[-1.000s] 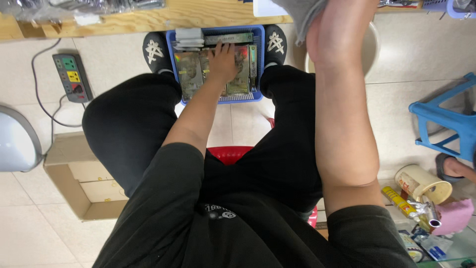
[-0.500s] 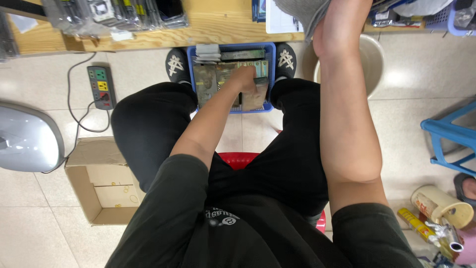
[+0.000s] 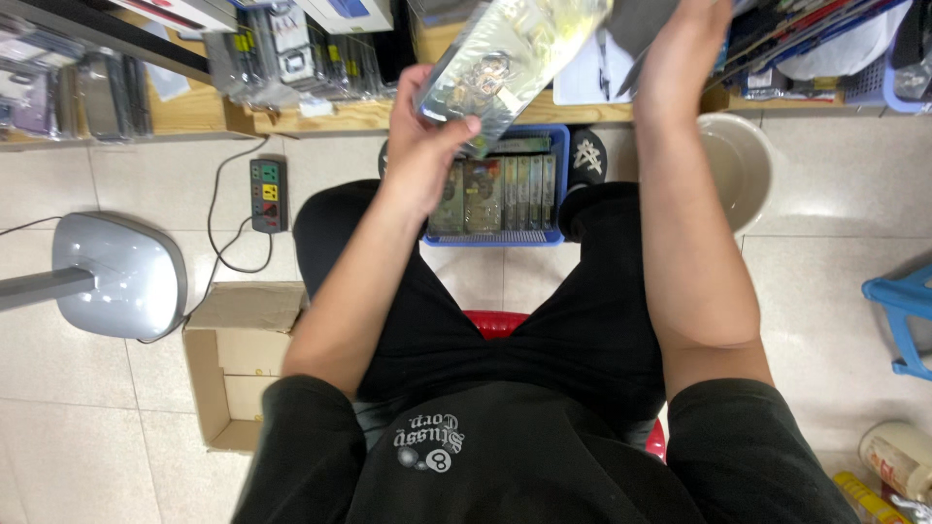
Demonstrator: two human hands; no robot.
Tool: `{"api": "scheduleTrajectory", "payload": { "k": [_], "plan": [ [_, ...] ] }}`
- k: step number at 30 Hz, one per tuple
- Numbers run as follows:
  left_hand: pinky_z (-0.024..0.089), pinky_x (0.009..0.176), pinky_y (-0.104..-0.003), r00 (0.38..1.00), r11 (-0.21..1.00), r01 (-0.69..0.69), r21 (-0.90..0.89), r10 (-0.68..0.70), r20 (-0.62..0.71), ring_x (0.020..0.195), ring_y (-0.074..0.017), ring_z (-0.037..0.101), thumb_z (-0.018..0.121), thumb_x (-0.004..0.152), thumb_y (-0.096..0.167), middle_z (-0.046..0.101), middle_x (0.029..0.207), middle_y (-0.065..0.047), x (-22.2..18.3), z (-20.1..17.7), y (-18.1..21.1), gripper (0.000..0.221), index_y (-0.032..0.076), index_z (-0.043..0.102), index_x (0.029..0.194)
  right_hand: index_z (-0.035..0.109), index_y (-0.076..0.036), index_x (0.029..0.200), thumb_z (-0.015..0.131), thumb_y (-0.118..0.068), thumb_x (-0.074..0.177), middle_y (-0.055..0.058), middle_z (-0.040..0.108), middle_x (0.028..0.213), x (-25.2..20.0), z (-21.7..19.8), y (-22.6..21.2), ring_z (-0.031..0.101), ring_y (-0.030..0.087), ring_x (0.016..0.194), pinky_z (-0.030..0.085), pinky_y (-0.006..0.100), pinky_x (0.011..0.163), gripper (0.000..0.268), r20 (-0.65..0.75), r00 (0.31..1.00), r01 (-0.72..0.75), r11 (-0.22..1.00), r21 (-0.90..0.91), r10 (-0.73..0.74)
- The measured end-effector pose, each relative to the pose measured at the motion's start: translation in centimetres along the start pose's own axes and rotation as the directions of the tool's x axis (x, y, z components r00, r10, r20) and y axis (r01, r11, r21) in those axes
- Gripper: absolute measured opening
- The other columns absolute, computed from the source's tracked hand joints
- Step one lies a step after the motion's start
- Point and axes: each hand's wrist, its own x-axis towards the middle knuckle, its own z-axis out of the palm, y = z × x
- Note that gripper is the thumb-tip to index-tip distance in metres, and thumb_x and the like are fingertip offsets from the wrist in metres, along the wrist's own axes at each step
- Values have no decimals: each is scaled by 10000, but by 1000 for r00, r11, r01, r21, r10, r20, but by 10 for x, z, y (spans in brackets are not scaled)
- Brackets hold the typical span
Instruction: The person washes a grey cloth in a bucket of water by hand, squeezes it to remove excess water, and then wipes the exterior of a packaged product box taken from a bin.
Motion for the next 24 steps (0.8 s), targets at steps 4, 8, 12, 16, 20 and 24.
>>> {"api": "scheduleTrajectory", "payload": {
  "k": [4,8,12,16,20,24],
  "plan": [
    [661,1075,-575,964,960,-225,-164,244,107,1396,-411,588,998,835,168,449,1619,-179,-10,21,-5,880,247,517,1567,565,-34,1355,732,-599,771,197,725,1225,-31,41,-46,760,358,1188,641,489,1026,830,-21,912,-390,879,276,411],
    [634,1091,-447,951,966,-41,-255,116,285,1359,-328,571,959,778,124,516,1473,-164,8,40,-15,844,47,453,1449,677,-7,1315,780,-538,879,176,748,1300,-30,44,-34,737,389,1240,615,547,1025,695,38,974,-211,837,504,223],
    [529,1041,-454,897,856,286,-431,-82,434,1272,-290,619,610,1029,483,585,1390,-131,22,40,-34,585,93,474,1445,467,-24,1351,665,-671,786,145,540,1329,-44,49,-53,576,319,1219,493,449,985,882,-64,903,-405,892,202,425],
    [544,1040,-476,868,782,363,-507,-86,489,1257,-309,666,596,1107,381,668,1394,-132,29,36,-32,474,106,555,1491,335,-34,1631,696,-670,769,170,480,1651,-44,50,-50,515,355,1520,526,487,1172,1131,-22,878,-461,857,230,479],
    [547,1045,-477,877,745,337,-576,-26,479,1268,-301,655,656,1100,330,653,1409,-129,26,32,-24,470,151,505,1508,227,-17,1665,670,-741,757,153,241,1758,-42,50,-38,241,296,1629,264,470,1306,1243,-68,877,-463,874,147,476],
    [503,1175,-533,849,721,282,-634,121,515,1358,-321,630,633,1116,472,636,1464,-118,23,20,-6,514,135,548,1494,201,4,1659,660,-695,812,170,238,1744,-55,49,-37,241,303,1615,263,478,1304,1190,-85,899,-403,888,223,429]
  ]
}}
